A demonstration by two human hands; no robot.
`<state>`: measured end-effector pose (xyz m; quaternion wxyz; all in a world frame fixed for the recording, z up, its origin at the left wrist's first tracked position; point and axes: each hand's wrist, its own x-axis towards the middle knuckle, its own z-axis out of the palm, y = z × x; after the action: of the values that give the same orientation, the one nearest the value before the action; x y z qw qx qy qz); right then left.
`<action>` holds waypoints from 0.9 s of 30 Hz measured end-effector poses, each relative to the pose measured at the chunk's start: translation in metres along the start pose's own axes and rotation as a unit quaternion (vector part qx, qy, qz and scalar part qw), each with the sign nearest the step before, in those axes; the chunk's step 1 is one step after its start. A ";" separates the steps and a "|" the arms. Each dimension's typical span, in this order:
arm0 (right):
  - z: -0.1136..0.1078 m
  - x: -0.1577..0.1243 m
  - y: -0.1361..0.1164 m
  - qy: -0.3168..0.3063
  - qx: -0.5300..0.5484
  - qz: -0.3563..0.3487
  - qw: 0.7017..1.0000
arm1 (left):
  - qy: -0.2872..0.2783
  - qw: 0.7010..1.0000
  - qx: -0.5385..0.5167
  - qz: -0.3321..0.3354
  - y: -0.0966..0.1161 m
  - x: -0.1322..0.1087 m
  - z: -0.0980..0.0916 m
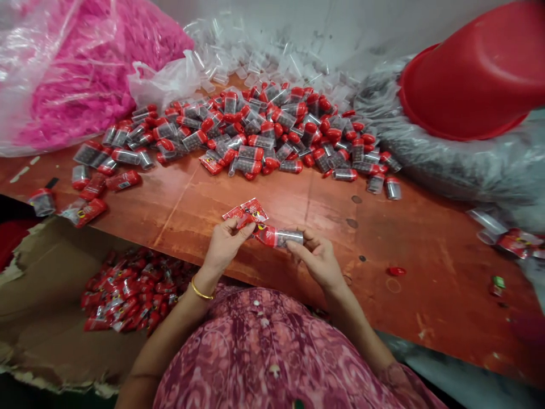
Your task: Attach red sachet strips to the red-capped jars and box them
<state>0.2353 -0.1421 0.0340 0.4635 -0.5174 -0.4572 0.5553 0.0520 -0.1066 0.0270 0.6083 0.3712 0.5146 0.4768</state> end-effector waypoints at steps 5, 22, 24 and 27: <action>0.012 -0.001 0.009 0.025 -0.010 -0.048 0.999 | 0.012 0.995 -0.093 -0.043 -0.005 -0.003 0.013; 0.053 0.001 0.030 0.069 0.008 -0.062 0.996 | 0.030 0.987 -0.157 0.007 -0.019 -0.009 0.027; 0.045 0.003 0.031 0.057 -0.068 -0.108 0.990 | 0.037 0.993 -0.110 0.035 -0.018 -0.008 0.024; 0.025 0.012 0.020 0.078 -0.238 -0.207 0.946 | 0.011 0.999 -0.036 0.032 -0.014 -0.004 0.018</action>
<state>0.2087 -0.1335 0.0140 0.4659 -0.5483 -0.6357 0.2796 0.0723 -0.1138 0.0181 0.5998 0.3600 0.4915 0.5187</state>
